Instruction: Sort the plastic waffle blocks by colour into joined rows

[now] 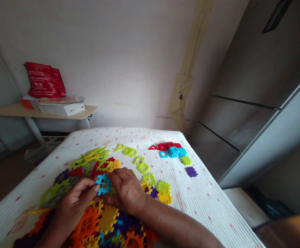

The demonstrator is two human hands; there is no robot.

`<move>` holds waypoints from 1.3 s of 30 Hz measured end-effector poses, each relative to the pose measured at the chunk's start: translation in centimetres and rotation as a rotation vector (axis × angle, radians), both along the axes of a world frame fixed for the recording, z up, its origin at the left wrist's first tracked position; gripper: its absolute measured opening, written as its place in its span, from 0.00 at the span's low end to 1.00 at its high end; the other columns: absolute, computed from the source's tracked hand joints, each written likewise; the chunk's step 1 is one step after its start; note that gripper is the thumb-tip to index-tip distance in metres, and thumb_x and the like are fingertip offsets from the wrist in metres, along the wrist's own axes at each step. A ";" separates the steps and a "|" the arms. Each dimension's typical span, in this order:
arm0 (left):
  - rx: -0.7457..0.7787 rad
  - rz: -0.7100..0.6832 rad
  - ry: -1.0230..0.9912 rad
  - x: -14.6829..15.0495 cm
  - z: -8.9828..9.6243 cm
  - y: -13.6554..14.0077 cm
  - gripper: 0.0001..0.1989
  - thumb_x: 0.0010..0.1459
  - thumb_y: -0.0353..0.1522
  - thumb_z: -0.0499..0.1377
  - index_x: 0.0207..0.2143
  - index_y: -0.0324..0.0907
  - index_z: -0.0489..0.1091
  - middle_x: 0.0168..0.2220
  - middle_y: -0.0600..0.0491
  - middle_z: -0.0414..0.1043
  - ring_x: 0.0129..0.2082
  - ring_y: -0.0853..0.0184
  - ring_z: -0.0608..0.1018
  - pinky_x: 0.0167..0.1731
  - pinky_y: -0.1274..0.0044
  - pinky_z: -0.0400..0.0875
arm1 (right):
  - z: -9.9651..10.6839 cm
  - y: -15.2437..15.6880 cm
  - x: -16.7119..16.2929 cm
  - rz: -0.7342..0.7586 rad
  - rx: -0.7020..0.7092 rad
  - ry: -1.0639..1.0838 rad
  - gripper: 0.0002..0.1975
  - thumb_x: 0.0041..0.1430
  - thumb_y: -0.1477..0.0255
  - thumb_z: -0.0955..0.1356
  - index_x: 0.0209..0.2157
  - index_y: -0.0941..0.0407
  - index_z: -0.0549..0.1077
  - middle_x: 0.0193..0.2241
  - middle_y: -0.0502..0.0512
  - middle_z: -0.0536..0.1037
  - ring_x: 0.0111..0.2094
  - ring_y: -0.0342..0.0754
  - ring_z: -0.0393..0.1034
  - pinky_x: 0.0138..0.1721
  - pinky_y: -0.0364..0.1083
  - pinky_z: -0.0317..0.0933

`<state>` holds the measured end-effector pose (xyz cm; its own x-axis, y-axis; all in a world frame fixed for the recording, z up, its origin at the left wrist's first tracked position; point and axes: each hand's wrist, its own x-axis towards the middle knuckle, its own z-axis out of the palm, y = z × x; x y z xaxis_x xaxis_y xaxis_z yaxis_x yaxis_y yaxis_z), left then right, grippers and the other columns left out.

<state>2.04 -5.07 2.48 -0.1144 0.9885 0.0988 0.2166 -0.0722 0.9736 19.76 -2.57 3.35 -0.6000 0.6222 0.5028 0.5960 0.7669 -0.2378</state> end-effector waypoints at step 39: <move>-0.036 -0.145 -0.023 -0.4 -1.6 -0.1 0.20 0.55 0.45 0.55 0.45 0.43 0.64 0.42 0.51 0.74 0.38 0.62 0.78 0.40 0.73 0.74 | -1.1 10.4 18.7 -1.278 -0.163 -0.089 0.18 0.56 0.62 0.62 0.41 0.60 0.71 0.40 0.64 0.72 0.44 0.57 0.65 0.40 0.51 0.56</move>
